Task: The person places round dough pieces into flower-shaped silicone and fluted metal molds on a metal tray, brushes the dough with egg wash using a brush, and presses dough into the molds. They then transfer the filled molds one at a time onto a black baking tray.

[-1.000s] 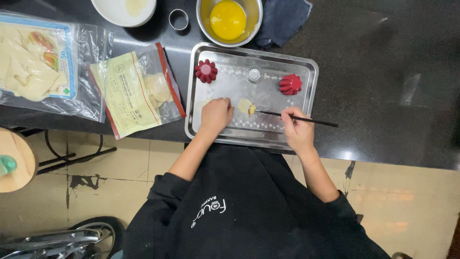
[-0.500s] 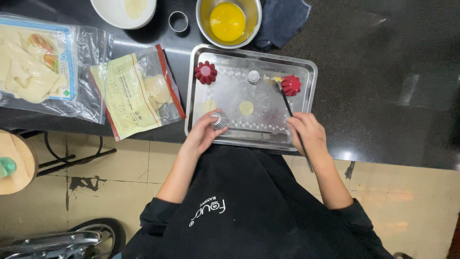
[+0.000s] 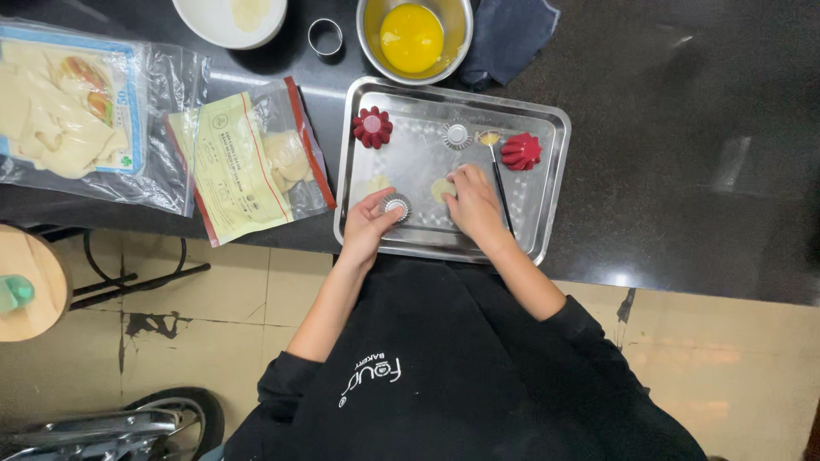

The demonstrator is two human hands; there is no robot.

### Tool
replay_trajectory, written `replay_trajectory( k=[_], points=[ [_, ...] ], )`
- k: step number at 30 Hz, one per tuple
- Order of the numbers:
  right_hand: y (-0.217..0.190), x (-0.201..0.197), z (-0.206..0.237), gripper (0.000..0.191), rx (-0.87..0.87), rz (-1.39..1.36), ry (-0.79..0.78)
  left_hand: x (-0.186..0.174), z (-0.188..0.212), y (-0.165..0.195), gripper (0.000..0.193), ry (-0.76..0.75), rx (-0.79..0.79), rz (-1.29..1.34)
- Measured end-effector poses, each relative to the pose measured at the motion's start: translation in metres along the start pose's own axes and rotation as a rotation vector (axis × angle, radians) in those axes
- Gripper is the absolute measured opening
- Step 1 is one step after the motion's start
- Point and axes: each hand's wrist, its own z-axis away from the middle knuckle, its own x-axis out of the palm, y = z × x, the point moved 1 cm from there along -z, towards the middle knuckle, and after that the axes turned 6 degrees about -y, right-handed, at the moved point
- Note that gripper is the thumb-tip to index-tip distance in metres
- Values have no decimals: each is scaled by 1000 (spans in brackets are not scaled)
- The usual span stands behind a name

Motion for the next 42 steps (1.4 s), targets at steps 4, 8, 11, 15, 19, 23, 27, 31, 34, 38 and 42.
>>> replay_trajectory(
  k=[4, 8, 11, 15, 19, 23, 27, 31, 34, 38, 42],
  points=[
    [7, 5, -8, 37, 158, -83, -98, 3, -1, -4, 57, 2, -2, -34],
    [4, -3, -14, 19, 171, -86, -212, 7, -2, -3, 56, -36, 10, 56],
    [-5, -18, -8, 5, -10, -65, -134, 8, -3, 5, 48, -29, -27, 220],
    [-14, -32, 5, 13, 123, -558, -308, 20, -6, 14, 45, -59, 27, 203],
    [-22, -25, 5, 14, 203, -918, -190, 39, -1, 22, 42, -149, 54, 208],
    [-19, -16, 4, 12, 287, -954, -113, 49, 5, 32, 42, -184, 59, 202],
    [-16, -13, 6, 11, 277, -1011, -95, 54, 8, 36, 45, -201, 48, 175],
    [-13, -11, 7, 11, 262, -1044, -98, 55, 11, 37, 47, -216, 48, 146],
    [-10, -7, 6, 10, 261, -1065, -106, 55, 12, 37, 49, -218, 48, 139],
    [-7, -3, 8, 9, 270, -1076, -126, 56, 12, 36, 53, -197, 31, 103],
    [-7, -13, -1, 10, 222, -1034, -106, 56, 10, 34, 55, -176, 84, 25]
  ],
)
